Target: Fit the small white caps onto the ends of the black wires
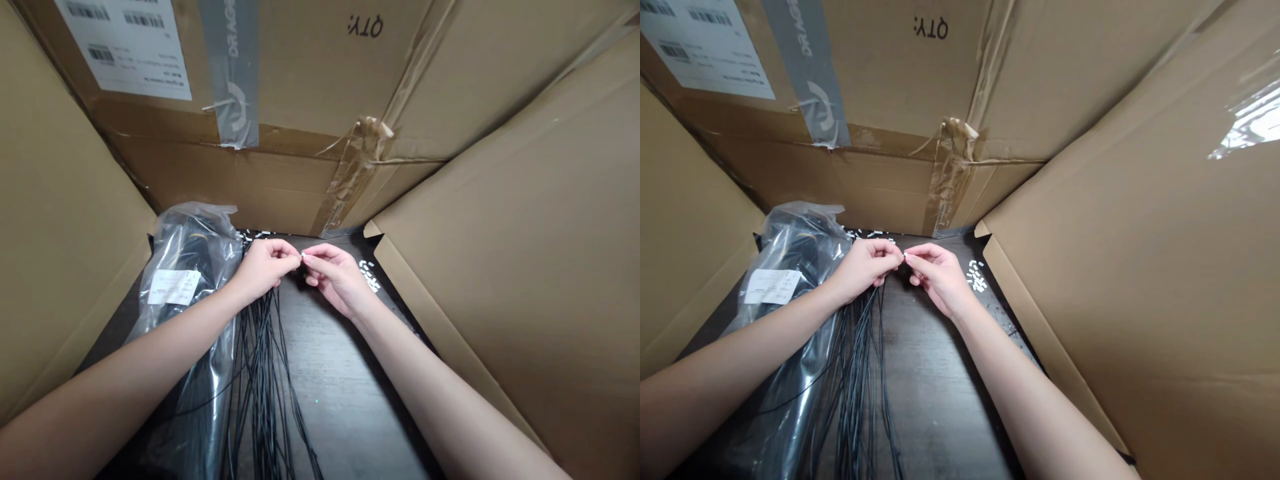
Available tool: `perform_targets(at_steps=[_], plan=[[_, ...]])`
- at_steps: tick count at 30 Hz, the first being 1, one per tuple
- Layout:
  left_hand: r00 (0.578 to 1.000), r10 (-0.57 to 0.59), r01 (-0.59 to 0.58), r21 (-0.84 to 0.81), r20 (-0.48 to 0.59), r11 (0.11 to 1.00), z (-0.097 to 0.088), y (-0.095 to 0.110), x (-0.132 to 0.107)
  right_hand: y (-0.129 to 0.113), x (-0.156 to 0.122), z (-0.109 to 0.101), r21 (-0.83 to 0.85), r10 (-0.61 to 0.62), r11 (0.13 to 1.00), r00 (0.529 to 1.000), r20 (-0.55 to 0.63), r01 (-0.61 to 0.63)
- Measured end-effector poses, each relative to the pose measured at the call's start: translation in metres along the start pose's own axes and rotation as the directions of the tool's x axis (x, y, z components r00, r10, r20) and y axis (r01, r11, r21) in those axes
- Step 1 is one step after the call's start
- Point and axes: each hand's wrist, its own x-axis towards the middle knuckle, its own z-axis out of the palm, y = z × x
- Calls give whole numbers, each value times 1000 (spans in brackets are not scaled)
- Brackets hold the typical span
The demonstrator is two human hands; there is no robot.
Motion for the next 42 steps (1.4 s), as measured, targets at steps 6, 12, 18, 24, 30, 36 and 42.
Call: perform_targets(at_steps=[6,12,18,24,30,36,42], plan=[[1000,-14,14,11,5,1000,-1,-2,0,1,0,0,-10,-35,999,999,-14,35],[1000,-11,11,29,14,1000,-1,-2,0,2,-2,2,-61,-86,995,996,-35,83],[999,-31,31,-10,34,999,-1,-3,2,3,-1,0,-56,-87,995,996,-22,86],[999,-36,36,0,38,999,-1,-2,1,3,-2,1,-75,-99,992,995,-9,98],[1000,11,-12,29,15,1000,1,3,-1,3,-1,2,-98,-75,993,997,-18,73],[1000,20,-20,35,4,999,0,2,-1,2,-1,0,-69,-37,997,999,-28,35],[1000,-2,1,6,23,1000,0,1,0,1,-2,1,-44,-37,998,998,-47,35]])
